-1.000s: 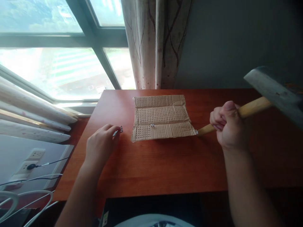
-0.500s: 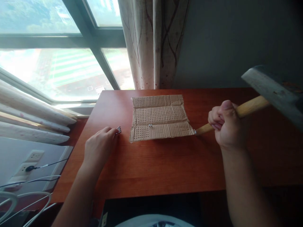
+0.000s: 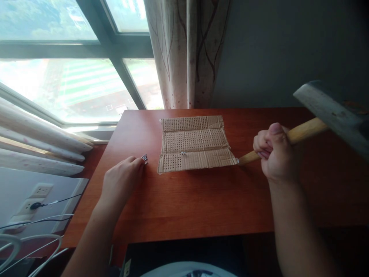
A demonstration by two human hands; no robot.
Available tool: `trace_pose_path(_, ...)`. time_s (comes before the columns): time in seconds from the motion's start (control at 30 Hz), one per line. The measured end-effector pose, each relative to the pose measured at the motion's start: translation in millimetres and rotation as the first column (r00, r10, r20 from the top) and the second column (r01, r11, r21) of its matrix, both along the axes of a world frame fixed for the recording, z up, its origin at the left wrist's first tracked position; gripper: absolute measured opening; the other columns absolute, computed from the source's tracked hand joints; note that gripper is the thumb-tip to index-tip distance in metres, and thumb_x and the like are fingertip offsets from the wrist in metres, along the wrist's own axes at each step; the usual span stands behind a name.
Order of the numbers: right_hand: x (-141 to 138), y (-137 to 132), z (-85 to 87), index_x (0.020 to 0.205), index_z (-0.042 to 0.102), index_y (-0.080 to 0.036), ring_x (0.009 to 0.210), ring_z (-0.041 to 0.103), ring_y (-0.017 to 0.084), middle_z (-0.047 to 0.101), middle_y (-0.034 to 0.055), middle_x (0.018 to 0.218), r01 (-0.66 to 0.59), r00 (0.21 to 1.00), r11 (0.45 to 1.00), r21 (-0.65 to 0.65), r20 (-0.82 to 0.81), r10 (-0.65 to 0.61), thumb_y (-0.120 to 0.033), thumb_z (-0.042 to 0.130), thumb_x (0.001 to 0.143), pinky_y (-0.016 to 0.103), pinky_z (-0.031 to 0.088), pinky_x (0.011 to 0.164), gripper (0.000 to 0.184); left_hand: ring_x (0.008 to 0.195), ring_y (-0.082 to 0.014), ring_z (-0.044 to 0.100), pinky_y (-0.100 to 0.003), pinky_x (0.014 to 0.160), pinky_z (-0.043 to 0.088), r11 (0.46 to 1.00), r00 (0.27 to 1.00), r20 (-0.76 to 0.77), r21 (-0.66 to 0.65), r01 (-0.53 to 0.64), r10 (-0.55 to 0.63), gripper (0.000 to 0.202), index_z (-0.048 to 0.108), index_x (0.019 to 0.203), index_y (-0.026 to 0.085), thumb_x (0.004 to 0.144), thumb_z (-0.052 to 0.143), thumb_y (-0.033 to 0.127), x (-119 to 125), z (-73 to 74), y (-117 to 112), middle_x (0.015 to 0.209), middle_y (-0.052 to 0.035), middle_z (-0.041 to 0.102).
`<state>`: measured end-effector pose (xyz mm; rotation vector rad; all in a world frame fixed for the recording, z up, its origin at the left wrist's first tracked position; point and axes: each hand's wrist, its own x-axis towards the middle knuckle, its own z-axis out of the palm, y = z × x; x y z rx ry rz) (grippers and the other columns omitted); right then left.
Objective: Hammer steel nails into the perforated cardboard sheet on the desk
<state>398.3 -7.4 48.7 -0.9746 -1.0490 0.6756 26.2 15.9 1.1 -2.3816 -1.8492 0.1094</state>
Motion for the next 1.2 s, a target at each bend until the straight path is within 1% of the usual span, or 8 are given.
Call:
trace_pose_path(0.13, 0.0, -0.4, -0.9, 0.051, 0.036, -0.021, 0.036, 0.025, 0.006, 0.028, -0.0071, 0.044, 0.009, 1.0, 1.0, 0.007, -0.009, -0.009, -0.043, 0.067, 0.09, 0.029, 0.012, 0.039, 0.054, 0.077, -0.0248, 0.069, -0.032, 0.052, 0.03, 1.0, 0.997, 0.073, -0.015, 0.005, -0.004, 0.023, 0.067, 0.096, 0.024, 0.097, 0.045, 0.031, 0.9, 1.3, -1.0, 0.099, -0.006, 0.073)
trace_pose_path(0.27, 0.7, -0.8, -0.9, 0.052, 0.036, -0.021, 0.036, 0.025, 0.006, 0.027, -0.0075, 0.044, 0.0, 1.0, 1.0, 0.009, -0.012, 0.0, -0.044, 0.068, 0.089, 0.029, 0.012, 0.039, 0.054, 0.08, -0.022, 0.068, -0.032, 0.064, 0.046, 0.995, 0.914, 0.405, 0.094, -0.011, -0.029, 0.014, 0.065, 0.097, 0.022, 0.092, 0.053, 0.027, 5.1, 7.6, -2.5, 0.097, -0.0047, 0.072)
trace_pose_path(0.33, 1.1, -0.7, -0.6, 0.051, 0.035, -0.021, 0.036, 0.024, 0.006, 0.027, -0.0074, 0.044, -0.002, 1.0, 1.0, 0.006, -0.008, 0.002, -0.045, 0.068, 0.089, 0.029, 0.012, 0.039, 0.055, 0.079, -0.0197, 0.069, -0.031, 0.072, 0.052, 0.993, 0.742, 0.668, 0.111, -0.033, -0.051, 0.01, 0.066, 0.094, 0.021, 0.088, 0.061, 0.028, 10.6, 14.3, -3.7, 0.092, -0.0031, 0.072)
trace_pose_path(0.47, 1.6, -0.6, -0.6, 0.051, 0.035, -0.021, 0.036, 0.025, 0.006, 0.026, -0.0075, 0.044, -0.003, 1.0, 1.0, 0.002, -0.006, 0.003, -0.046, 0.068, 0.088, 0.028, 0.013, 0.038, 0.056, 0.079, -0.0175, 0.072, -0.03, 0.078, 0.06, 0.998, 0.24, 0.971, 0.027, -0.059, -0.012, 0.016, 0.068, 0.093, 0.021, 0.081, 0.075, 0.029, 33.8, 33.9, -6.6, 0.088, -0.0014, 0.073)
trace_pose_path(0.53, 1.6, -0.7, -1.0, 0.052, 0.035, -0.021, 0.036, 0.025, 0.006, 0.026, -0.0076, 0.044, 0.003, 1.0, 1.0, 0.006, -0.011, -0.003, -0.046, 0.068, 0.088, 0.027, 0.013, 0.038, 0.055, 0.077, -0.017, 0.072, -0.029, 0.076, 0.061, 1.0, 0.155, 0.988, 0.026, -0.014, -0.024, 0.017, 0.07, 0.09, 0.02, 0.078, 0.078, 0.028, 49.5, 42.3, -6.1, 0.085, -0.0013, 0.074)
trace_pose_path(0.6, 1.4, -0.9, -1.3, 0.052, 0.035, -0.021, 0.036, 0.025, 0.006, 0.027, -0.0076, 0.044, 0.007, 1.0, 1.0, 0.009, -0.012, -0.006, -0.045, 0.068, 0.088, 0.027, 0.013, 0.038, 0.055, 0.074, -0.0169, 0.072, -0.028, 0.071, 0.061, 0.998, 0.162, 0.986, 0.04, 0.048, -0.048, 0.015, 0.071, 0.087, 0.02, 0.077, 0.08, 0.028, 64.6, 46.5, -2.9, 0.081, -0.0016, 0.074)
trace_pose_path(0.87, 0.6, -2.5, 0.5, 0.051, 0.034, -0.021, 0.036, 0.024, 0.006, 0.025, -0.0075, 0.044, 0.004, 1.0, 1.0, 0.015, -0.013, -0.004, -0.044, 0.067, 0.089, 0.028, 0.012, 0.038, 0.055, 0.068, -0.0137, 0.069, -0.024, 0.067, 0.057, 0.972, 0.423, 0.882, 0.139, 0.191, -0.209, 0.007, 0.073, 0.087, 0.02, 0.082, 0.074, 0.025, 95.8, 35.8, 14.9, 0.077, 0.0004, 0.075)
trace_pose_path(1.2, 2.3, -2.4, 0.6, 0.052, 0.035, -0.021, 0.035, 0.023, 0.005, 0.025, -0.0079, 0.044, -0.002, 1.0, 1.0, 0.025, -0.023, 0.002, -0.043, 0.068, 0.089, 0.028, 0.011, 0.039, 0.054, 0.061, -0.0124, 0.063, -0.022, 0.056, 0.049, 0.971, 0.432, 0.878, 0.128, 0.203, -0.206, 0.008, 0.073, 0.088, 0.019, 0.083, 0.072, 0.025, 97.5, 31.2, 16.8, 0.07, 0.0002, 0.071)
